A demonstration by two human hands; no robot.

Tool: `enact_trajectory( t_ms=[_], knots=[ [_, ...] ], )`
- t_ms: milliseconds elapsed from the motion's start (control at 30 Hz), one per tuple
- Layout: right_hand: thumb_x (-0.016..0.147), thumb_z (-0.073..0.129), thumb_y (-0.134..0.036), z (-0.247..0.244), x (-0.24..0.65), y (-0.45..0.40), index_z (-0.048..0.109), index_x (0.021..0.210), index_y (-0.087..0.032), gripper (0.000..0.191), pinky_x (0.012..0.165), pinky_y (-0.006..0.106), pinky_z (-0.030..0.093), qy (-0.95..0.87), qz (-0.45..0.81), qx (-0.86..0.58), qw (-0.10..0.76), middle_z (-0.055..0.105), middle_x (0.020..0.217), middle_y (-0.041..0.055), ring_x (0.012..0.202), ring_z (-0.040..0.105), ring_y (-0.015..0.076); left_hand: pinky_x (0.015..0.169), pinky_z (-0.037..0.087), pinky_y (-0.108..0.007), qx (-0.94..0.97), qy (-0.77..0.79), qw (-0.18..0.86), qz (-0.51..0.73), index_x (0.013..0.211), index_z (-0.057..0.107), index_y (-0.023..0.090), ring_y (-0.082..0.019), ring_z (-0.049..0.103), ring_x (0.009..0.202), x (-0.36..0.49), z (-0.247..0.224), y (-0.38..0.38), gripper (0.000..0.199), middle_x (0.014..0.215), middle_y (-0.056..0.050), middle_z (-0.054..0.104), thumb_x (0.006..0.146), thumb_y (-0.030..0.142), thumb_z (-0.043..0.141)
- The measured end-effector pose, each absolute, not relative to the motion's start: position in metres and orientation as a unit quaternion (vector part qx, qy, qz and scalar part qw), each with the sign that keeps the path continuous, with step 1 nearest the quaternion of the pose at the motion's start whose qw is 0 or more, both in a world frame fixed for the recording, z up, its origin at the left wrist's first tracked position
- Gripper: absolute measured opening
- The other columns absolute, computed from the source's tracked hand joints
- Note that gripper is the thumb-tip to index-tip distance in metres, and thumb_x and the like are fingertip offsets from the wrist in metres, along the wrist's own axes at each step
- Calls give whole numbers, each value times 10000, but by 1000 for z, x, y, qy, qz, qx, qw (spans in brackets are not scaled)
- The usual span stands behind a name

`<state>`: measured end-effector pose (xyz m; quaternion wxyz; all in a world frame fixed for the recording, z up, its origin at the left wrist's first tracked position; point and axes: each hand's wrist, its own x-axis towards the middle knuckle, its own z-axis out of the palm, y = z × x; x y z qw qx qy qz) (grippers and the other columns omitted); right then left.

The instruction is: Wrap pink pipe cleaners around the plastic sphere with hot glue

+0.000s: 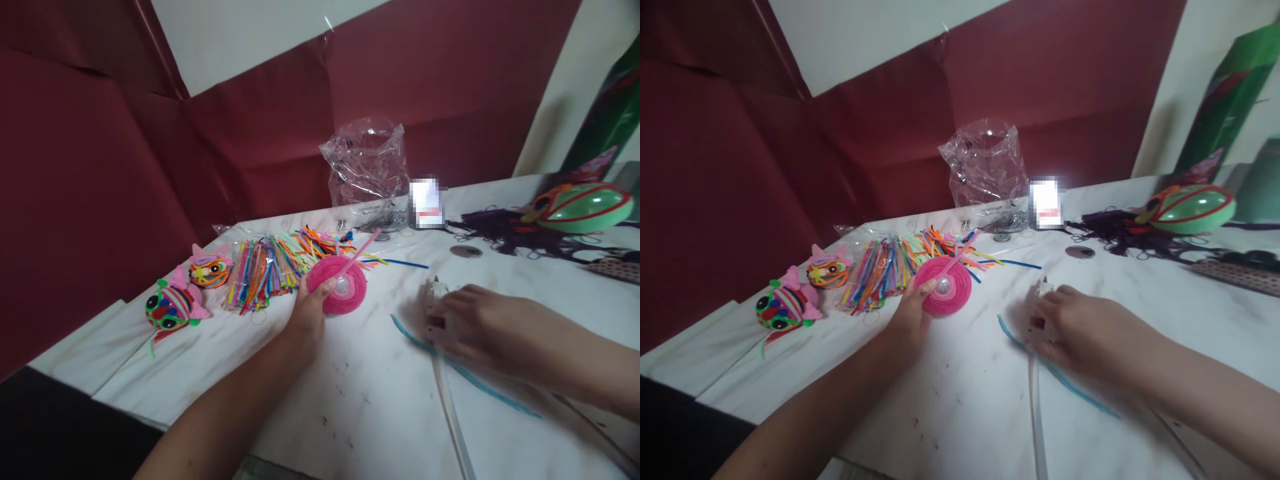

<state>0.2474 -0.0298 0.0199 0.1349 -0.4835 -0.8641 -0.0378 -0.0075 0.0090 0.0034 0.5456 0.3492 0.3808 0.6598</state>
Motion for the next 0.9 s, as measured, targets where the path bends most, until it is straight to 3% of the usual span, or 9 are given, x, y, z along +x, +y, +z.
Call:
enact_trajectory(
  t_ms=[100,300,433,667,800,900],
  knots=[
    [807,505,-195,5,254,-30,661,867,-184,168,622,343,446,-862,-35,-503,52,679,826,111,816,637,271,873,468,-348,344,373,554,660,1205,492,215,-193,635,911,-6,2,9,661,997,-51,674,604,242,767],
    [843,469,-204,6,256,-30,626,833,-154,165,545,353,410,-832,-99,-544,43,663,783,153,765,635,311,853,467,-331,344,390,541,661,1197,490,213,-174,631,852,-7,2,8,676,941,-34,671,581,231,767],
    [824,487,-137,1,255,-29,622,783,-157,143,529,338,369,-805,-124,-580,25,652,751,150,655,631,286,833,477,-329,344,411,523,663,1213,470,215,-166,628,826,-10,-2,13,702,947,-31,666,574,223,762],
    [751,452,-46,-5,258,-24,609,783,-160,197,581,333,404,-809,-88,-579,43,638,764,137,727,627,286,826,484,-330,350,426,512,658,1199,473,221,-174,630,850,-10,-9,19,718,968,-41,665,550,231,778],
    [734,489,-131,0,259,-22,552,761,-179,84,620,358,454,-825,-59,-558,64,625,789,119,756,618,280,801,494,-325,350,425,504,666,1192,469,216,-166,631,811,-11,-10,21,712,946,-36,663,551,231,779],
    [770,486,-229,5,260,-24,529,761,-196,56,625,362,475,-831,-25,-542,127,616,796,94,712,611,251,785,499,-319,343,424,499,673,1186,466,213,-164,630,807,-12,-10,21,706,959,-41,661,554,225,781]
  ],
)
